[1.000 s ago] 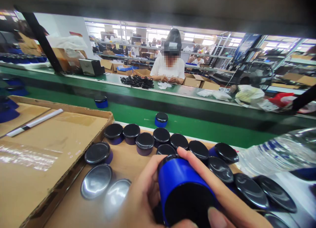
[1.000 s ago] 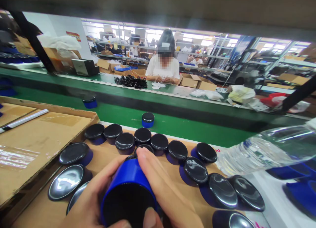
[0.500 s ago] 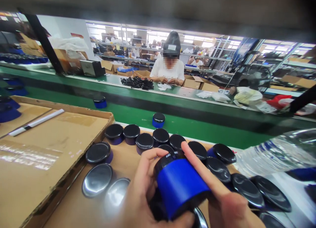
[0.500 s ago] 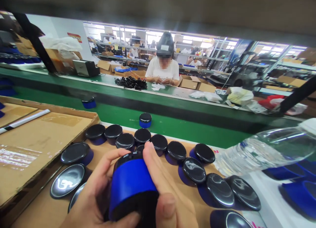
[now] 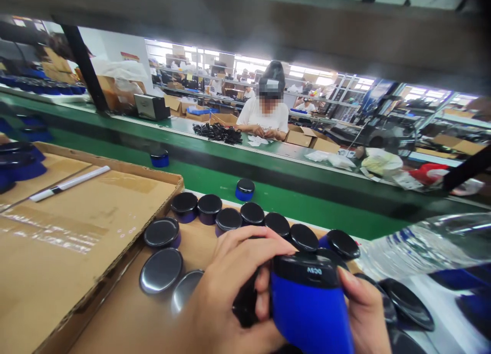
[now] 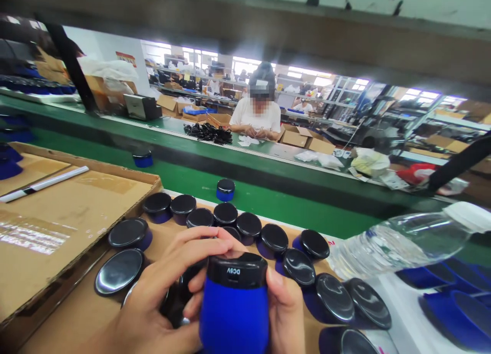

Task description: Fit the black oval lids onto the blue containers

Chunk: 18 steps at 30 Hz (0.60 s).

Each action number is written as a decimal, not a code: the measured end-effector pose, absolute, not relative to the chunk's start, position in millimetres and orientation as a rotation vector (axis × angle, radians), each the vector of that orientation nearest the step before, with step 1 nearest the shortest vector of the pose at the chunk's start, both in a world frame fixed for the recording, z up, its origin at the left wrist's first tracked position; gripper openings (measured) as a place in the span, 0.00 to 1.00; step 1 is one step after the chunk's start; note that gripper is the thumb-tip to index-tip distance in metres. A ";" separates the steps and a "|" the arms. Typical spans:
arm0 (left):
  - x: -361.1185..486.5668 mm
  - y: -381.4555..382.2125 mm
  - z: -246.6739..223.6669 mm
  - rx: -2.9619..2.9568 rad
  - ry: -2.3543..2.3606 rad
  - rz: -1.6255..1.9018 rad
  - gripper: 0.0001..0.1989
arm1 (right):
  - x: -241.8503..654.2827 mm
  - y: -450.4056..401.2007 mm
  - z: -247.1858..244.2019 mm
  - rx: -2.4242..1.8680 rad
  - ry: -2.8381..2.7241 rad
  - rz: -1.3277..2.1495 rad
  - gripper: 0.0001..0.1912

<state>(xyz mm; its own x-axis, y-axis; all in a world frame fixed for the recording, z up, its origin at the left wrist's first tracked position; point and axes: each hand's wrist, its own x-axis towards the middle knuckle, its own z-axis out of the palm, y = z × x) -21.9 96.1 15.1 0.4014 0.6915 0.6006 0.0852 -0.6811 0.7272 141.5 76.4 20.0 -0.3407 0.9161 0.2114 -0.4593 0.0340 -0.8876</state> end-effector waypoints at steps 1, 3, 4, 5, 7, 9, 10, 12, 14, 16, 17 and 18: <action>-22.3 97.4 16.6 2.058 0.665 1.285 0.30 | 140.0 76.2 20.4 -0.506 -1.127 1.635 0.27; -22.8 99.9 21.4 2.116 0.706 1.282 0.29 | 137.7 74.2 19.9 -0.535 -1.040 1.644 0.27; -23.2 101.1 25.7 2.179 0.721 1.269 0.28 | 137.3 72.9 19.3 -0.573 -0.994 1.639 0.28; -23.9 102.5 31.7 2.263 0.731 1.241 0.28 | 137.7 71.6 18.6 -0.602 -0.959 1.641 0.28; -26.1 106.1 47.9 2.459 0.699 1.151 0.27 | 140.3 70.3 17.3 -0.610 -0.937 1.665 0.28; -29.2 112.2 65.6 2.579 0.634 1.060 0.30 | 144.5 71.1 16.0 -0.534 -0.966 1.674 0.27; -31.0 116.3 72.7 2.579 0.627 1.033 0.35 | 146.8 72.1 15.2 -0.521 -0.966 1.672 0.28; -34.7 126.1 79.7 2.468 0.680 1.036 0.38 | 150.8 74.5 13.1 -0.565 -0.924 1.641 0.31; -37.7 135.3 75.3 2.305 0.762 1.067 0.32 | 153.1 76.2 10.0 -0.672 -0.891 1.585 0.36; -39.1 141.1 62.7 2.217 0.789 1.070 0.27 | 153.3 76.4 6.2 -0.746 -0.908 1.520 0.40; -38.9 142.2 55.5 2.208 0.778 1.065 0.30 | 152.7 76.0 4.2 -0.776 -0.914 1.485 0.41; -38.0 142.0 48.8 2.217 0.739 1.059 0.36 | 151.9 75.7 2.3 -0.802 -0.906 1.464 0.43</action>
